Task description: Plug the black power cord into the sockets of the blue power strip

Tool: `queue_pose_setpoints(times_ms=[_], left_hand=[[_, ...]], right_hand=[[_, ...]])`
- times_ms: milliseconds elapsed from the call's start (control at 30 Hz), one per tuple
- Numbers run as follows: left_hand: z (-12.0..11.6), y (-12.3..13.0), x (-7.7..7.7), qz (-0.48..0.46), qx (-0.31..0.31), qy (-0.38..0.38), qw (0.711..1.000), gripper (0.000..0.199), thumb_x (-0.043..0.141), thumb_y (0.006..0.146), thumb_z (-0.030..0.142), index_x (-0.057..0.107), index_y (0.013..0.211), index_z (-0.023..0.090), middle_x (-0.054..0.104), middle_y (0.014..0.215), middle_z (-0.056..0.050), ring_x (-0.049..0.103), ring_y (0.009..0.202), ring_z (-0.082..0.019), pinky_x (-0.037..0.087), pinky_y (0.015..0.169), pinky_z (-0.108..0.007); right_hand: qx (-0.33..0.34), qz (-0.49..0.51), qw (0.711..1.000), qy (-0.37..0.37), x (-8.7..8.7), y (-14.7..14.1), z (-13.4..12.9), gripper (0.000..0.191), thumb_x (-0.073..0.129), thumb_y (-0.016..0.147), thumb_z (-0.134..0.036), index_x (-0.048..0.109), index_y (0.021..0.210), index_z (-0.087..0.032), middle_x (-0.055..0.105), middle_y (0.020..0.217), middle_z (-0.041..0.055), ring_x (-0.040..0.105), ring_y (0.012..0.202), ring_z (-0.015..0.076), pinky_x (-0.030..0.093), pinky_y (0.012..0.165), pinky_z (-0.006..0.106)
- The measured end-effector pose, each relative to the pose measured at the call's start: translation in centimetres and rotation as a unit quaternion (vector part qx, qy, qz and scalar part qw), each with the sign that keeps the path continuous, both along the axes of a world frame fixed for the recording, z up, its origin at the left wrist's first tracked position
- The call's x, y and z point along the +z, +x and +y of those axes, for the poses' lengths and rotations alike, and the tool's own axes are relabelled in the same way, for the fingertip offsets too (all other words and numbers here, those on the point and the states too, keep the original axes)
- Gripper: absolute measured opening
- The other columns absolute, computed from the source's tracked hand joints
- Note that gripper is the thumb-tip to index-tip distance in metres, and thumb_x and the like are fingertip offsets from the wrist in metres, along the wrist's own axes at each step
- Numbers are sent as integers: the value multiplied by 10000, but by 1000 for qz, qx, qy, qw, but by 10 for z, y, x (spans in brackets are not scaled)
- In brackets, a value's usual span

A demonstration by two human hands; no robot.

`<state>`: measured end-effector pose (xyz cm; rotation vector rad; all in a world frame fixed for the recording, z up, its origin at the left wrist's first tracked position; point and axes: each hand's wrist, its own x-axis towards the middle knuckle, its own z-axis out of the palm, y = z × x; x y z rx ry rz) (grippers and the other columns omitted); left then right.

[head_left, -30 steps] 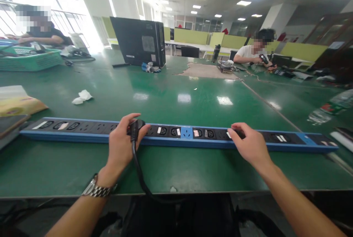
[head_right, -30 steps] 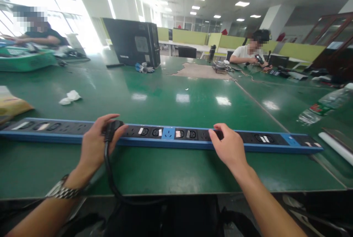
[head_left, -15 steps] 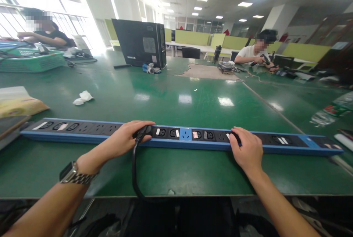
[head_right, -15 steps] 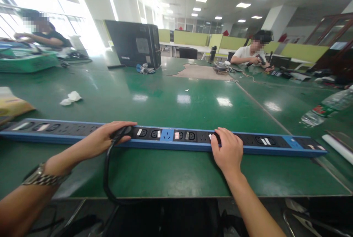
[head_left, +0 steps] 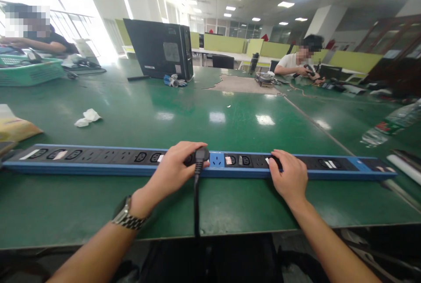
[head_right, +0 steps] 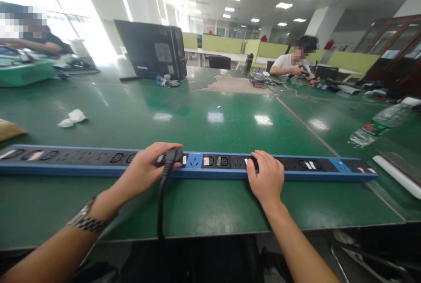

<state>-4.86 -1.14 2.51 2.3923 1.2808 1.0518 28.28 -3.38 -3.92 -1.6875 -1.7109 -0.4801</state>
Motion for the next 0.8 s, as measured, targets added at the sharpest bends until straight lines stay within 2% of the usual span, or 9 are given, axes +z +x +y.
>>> queue_pose_setpoints(times_ms=[100, 200, 333, 500, 667, 800], left_hand=[[4, 29, -6, 47, -14, 6, 999, 320, 678, 846, 409, 661, 1106, 223, 713, 1109, -60, 622, 1064, -252, 484, 939, -407], [7, 39, -11, 89, 7, -8, 996, 288, 673, 847, 410, 672, 1071, 229, 716, 1115, -54, 614, 1073, -270, 475, 932, -427], [8, 36, -12, 100, 18, -16, 995, 296, 639, 862, 440, 672, 1068, 229, 713, 1130, -51, 608, 1092, -270, 466, 948, -424], [12, 32, -6, 128, 0, -47, 991, 275, 615, 871, 452, 682, 1033, 240, 727, 1099, -26, 639, 1036, -250, 490, 911, -389], [17, 29, -4, 153, -11, -48, 987, 406, 563, 894, 483, 640, 1218, 250, 646, 1310, -41, 601, 1174, -265, 467, 996, -423], [20, 30, 5, 202, -25, -64, 977, 441, 549, 896, 481, 625, 1260, 243, 685, 1246, -50, 633, 1132, -270, 488, 972, -418]], right_hand=[[4, 2, 1000, 5, -1, 0, 1, 278, 483, 906, -336, 693, 1009, -185, 727, 1119, 64, 632, 1103, 221, 373, 957, 345], [9, 6, 1000, 14, -2, 1, 1, 267, 496, 902, -335, 696, 1002, -188, 729, 1109, 56, 637, 1094, 216, 378, 956, 342], [7, 8, 1000, 12, -2, 0, 2, 259, 505, 898, -328, 696, 1003, -188, 729, 1111, 57, 638, 1095, 216, 378, 962, 345], [5, 7, 1000, 3, -1, 0, 1, 272, 495, 903, -331, 693, 1013, -182, 728, 1114, 64, 635, 1101, 222, 381, 967, 353], [3, 11, 1000, 1, -1, 0, 1, 268, 496, 898, -324, 693, 1012, -182, 726, 1122, 68, 631, 1110, 221, 379, 975, 357], [0, 12, 1000, -3, 0, -1, 0, 267, 495, 897, -321, 692, 1010, -181, 724, 1126, 71, 630, 1113, 223, 383, 971, 360]])
